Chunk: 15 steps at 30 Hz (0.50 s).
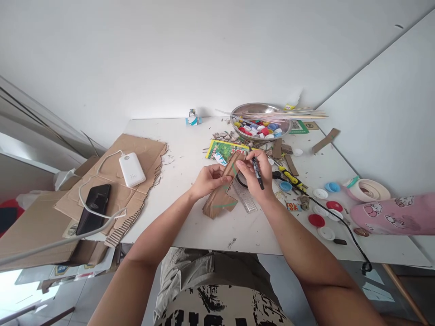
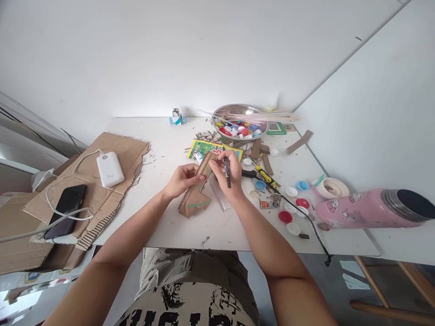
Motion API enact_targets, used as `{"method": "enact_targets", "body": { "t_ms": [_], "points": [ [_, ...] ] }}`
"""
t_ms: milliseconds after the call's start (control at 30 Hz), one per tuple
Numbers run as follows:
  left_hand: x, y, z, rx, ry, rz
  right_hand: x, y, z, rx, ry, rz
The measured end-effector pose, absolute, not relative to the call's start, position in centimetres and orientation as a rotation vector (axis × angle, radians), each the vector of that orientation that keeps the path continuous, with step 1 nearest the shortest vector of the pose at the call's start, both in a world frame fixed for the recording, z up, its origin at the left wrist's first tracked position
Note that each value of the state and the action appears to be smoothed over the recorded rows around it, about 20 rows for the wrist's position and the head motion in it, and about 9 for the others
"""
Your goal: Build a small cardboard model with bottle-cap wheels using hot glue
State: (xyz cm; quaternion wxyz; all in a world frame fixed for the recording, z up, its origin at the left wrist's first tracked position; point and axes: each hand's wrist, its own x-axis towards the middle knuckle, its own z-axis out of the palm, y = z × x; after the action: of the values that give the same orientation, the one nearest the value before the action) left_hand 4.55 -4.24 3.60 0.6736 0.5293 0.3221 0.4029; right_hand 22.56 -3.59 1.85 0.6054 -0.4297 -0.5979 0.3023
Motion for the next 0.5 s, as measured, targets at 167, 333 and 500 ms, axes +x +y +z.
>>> {"method": "enact_targets", "body": {
  "t_ms": [167,333,500],
  "points": [
    [5.0,-4.5,3.6,1.358,0.805,0.974,21.8,-4.1,2.4,-0.927,-1.343,0.933],
    [5.4,-4.7,3.7,1.428,0.858,1.07,21.1,-4.6,2.4,-0.889,-1.288,0.998],
    [5.6,-4.7,3.3,1.433,0.938,1.094,21.1,-4.5,1.8,-0.91,-1.273,1.027]
  ]
}}
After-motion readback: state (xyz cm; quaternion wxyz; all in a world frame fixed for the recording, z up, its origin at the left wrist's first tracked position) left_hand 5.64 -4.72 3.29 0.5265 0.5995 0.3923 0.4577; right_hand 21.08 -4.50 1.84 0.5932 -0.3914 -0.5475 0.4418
